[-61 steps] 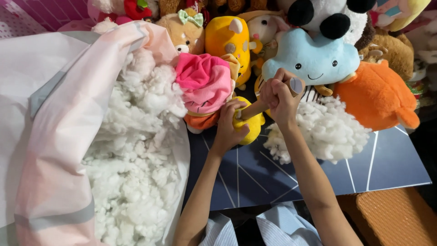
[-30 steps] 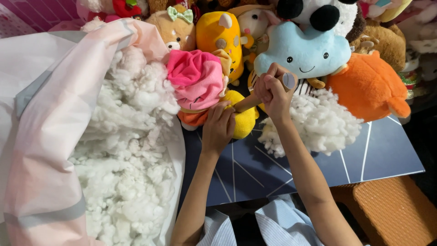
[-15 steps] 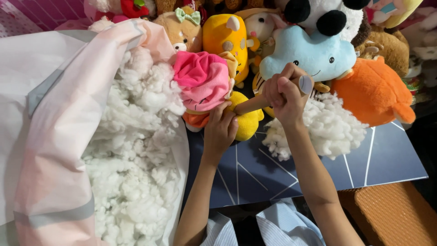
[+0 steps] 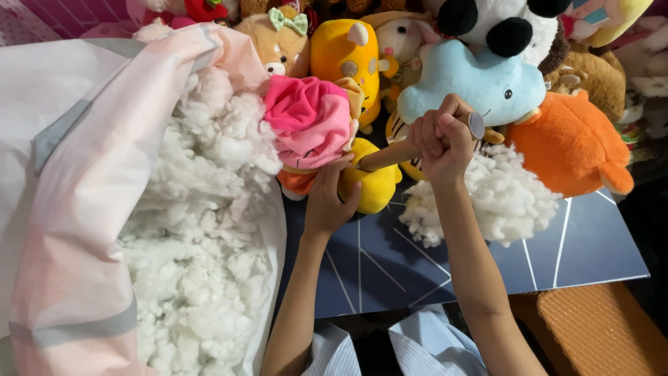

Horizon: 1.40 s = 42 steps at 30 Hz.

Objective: Stuffing a small yellow plush toy with white fiberfill using hands and a wooden dowel.

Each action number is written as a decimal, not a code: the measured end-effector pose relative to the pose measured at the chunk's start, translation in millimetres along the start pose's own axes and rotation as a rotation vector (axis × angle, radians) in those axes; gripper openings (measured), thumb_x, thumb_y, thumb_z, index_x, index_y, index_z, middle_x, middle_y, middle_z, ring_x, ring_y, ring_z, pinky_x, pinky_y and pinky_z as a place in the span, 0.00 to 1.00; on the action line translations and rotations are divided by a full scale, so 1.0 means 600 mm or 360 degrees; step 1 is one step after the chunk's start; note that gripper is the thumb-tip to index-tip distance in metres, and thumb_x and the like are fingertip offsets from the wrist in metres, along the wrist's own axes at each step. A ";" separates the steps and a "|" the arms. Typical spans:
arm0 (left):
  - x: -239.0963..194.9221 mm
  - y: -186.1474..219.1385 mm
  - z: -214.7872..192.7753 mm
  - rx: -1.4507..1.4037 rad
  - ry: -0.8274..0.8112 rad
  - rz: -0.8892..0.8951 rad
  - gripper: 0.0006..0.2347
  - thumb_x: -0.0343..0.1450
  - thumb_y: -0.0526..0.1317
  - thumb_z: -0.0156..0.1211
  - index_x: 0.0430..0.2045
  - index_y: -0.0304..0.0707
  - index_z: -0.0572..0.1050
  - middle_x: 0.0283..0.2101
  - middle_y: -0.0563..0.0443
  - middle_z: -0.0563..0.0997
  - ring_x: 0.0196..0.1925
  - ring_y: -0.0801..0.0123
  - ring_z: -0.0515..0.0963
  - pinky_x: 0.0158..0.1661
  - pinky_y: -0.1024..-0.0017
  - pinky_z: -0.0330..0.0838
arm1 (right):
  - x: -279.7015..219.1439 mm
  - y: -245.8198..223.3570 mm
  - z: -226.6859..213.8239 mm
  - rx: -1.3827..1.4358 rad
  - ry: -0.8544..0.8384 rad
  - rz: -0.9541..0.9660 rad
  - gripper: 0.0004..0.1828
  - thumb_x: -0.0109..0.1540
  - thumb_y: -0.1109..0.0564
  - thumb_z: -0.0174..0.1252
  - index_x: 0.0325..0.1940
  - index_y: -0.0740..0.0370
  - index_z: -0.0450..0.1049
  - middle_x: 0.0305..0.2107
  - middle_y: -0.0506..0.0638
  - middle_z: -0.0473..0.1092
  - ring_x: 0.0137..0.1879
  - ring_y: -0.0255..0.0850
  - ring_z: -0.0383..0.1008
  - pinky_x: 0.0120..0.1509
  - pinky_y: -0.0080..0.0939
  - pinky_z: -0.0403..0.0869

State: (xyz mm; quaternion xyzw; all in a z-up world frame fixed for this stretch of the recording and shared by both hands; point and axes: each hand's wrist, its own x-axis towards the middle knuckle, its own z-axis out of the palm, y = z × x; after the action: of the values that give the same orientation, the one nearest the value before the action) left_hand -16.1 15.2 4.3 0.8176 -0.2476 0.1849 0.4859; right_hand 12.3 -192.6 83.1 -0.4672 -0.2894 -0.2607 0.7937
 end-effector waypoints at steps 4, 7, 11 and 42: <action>-0.002 -0.004 0.005 -0.0170 -0.0011 -0.0088 0.17 0.69 0.47 0.59 0.52 0.47 0.70 0.55 0.51 0.76 0.60 0.57 0.76 0.58 0.63 0.74 | 0.021 0.010 0.031 -0.0026 0.0007 -0.0015 0.17 0.67 0.57 0.50 0.25 0.57 0.57 0.06 0.42 0.52 0.09 0.30 0.53 0.16 0.32 0.57; -0.003 -0.014 0.010 -0.0167 -0.0017 -0.0131 0.20 0.68 0.49 0.61 0.52 0.46 0.69 0.54 0.48 0.76 0.59 0.55 0.77 0.58 0.62 0.75 | 0.037 0.019 0.054 0.0011 -0.0013 -0.0049 0.17 0.66 0.62 0.50 0.23 0.59 0.56 0.06 0.43 0.50 0.09 0.31 0.51 0.15 0.33 0.55; -0.004 -0.014 0.014 -0.0253 0.0004 -0.0197 0.20 0.68 0.47 0.63 0.52 0.45 0.70 0.55 0.49 0.76 0.60 0.56 0.76 0.59 0.63 0.74 | 0.026 0.034 0.052 0.0098 -0.0017 -0.0034 0.16 0.65 0.64 0.48 0.22 0.58 0.57 0.06 0.43 0.52 0.08 0.31 0.54 0.14 0.33 0.59; -0.013 -0.009 0.035 0.0008 0.0141 0.0293 0.23 0.68 0.47 0.57 0.58 0.43 0.72 0.58 0.47 0.73 0.62 0.53 0.72 0.63 0.57 0.68 | -0.008 -0.046 -0.008 -0.0176 0.0166 -0.0063 0.16 0.68 0.53 0.47 0.26 0.53 0.58 0.07 0.40 0.51 0.11 0.30 0.53 0.20 0.32 0.60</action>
State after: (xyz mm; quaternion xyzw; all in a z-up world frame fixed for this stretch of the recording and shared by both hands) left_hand -18.1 0.6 -13.4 0.7837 -0.2994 0.2653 0.4752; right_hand -9.0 -207.9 94.3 -0.4903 -0.2420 -0.3160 0.7754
